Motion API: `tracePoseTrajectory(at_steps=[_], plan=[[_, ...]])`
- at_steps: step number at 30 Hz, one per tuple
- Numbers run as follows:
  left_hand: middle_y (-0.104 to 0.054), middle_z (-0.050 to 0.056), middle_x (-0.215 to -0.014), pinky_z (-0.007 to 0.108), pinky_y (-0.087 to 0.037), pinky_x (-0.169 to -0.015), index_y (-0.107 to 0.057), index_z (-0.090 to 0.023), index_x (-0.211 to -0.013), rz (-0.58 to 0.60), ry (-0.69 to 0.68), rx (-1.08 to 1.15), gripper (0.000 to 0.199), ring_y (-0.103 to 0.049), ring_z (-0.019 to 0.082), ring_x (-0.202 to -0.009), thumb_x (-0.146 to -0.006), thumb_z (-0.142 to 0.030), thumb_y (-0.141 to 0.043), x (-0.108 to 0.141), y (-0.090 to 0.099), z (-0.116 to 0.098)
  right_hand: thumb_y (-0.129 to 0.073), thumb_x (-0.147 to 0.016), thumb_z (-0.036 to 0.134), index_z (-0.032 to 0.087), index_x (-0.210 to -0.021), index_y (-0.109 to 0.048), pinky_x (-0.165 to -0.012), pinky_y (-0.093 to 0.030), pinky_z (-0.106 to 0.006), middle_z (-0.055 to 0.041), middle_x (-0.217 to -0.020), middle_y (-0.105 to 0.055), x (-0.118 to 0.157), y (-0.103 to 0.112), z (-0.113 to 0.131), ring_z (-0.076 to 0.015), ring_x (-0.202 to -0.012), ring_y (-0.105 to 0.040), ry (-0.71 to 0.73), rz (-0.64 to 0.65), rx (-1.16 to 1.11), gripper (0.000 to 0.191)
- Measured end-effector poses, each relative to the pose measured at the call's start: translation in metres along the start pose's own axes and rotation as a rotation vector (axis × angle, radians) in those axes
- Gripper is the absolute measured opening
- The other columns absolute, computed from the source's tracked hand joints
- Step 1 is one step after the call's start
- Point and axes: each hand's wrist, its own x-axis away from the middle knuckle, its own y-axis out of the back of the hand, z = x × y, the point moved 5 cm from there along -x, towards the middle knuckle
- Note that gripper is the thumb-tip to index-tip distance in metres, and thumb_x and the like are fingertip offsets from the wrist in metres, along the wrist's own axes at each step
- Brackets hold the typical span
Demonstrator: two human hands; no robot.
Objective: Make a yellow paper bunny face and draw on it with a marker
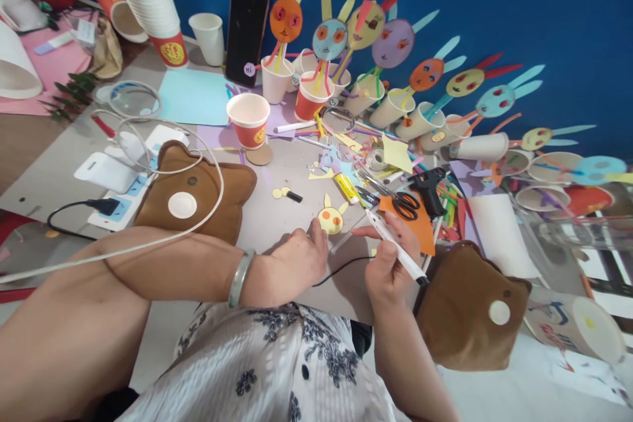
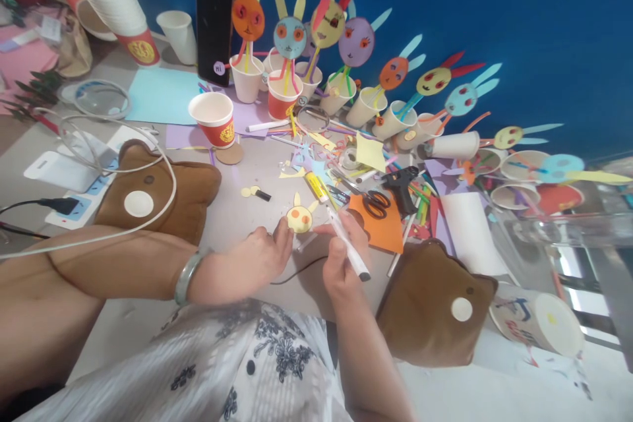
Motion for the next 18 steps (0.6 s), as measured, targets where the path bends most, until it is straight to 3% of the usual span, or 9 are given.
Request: tracePoseTrajectory(at_steps=[3,6,12,18], plan=[[-0.053,0.042,-0.145,0.036,-0.063,-0.069,-0.055,0.003,-0.146,-0.033,0.032,0.016,0.052,-0.073,0.037,-0.117,-0.095,0.001,-0.049,0.001,0.001,0.0,-0.048,-0.107,0.044,0.025,-0.129,-0.065,-0.099,-0.052,-0.05,-0.0056,-0.083,-0.075,0.001,0.002,0.0,-0.0271,-0.089,-0.072,0.011,-0.005,0.004,0.034],[-0.054,0.041,-0.145,0.038,-0.064,-0.072,-0.056,0.002,-0.146,-0.05,0.04,0.053,0.052,-0.072,0.038,-0.119,-0.094,0.001,-0.052,0.002,0.002,0.001,-0.05,-0.106,0.043,0.024,-0.116,-0.071,-0.093,-0.055,-0.048,-0.0065,-0.081,-0.072,0.002,0.003,-0.002,-0.0272,-0.089,-0.07,0.001,0.007,0.018,0.03],[-0.053,0.041,-0.145,0.039,-0.066,-0.076,-0.057,0.003,-0.144,-0.045,-0.002,0.11,0.052,-0.065,0.042,-0.131,-0.092,0.004,-0.054,0.001,0.004,0.003,-0.052,-0.105,0.042,0.023,-0.122,-0.071,-0.074,-0.056,-0.041,-0.006,-0.084,-0.068,0.006,0.003,-0.014,-0.0214,-0.073,-0.065,-0.095,-0.009,-0.006,0.032],[-0.051,0.044,-0.144,0.039,-0.066,-0.075,-0.053,0.004,-0.148,-0.003,0.026,0.154,0.053,-0.072,0.04,-0.12,-0.095,0.004,-0.049,0.0,0.003,0.004,-0.057,-0.101,0.045,0.021,-0.107,-0.073,-0.069,-0.059,-0.038,-0.0027,-0.073,-0.066,0.011,0.0,-0.021,-0.0202,-0.068,-0.066,-0.199,0.066,0.035,0.029]])
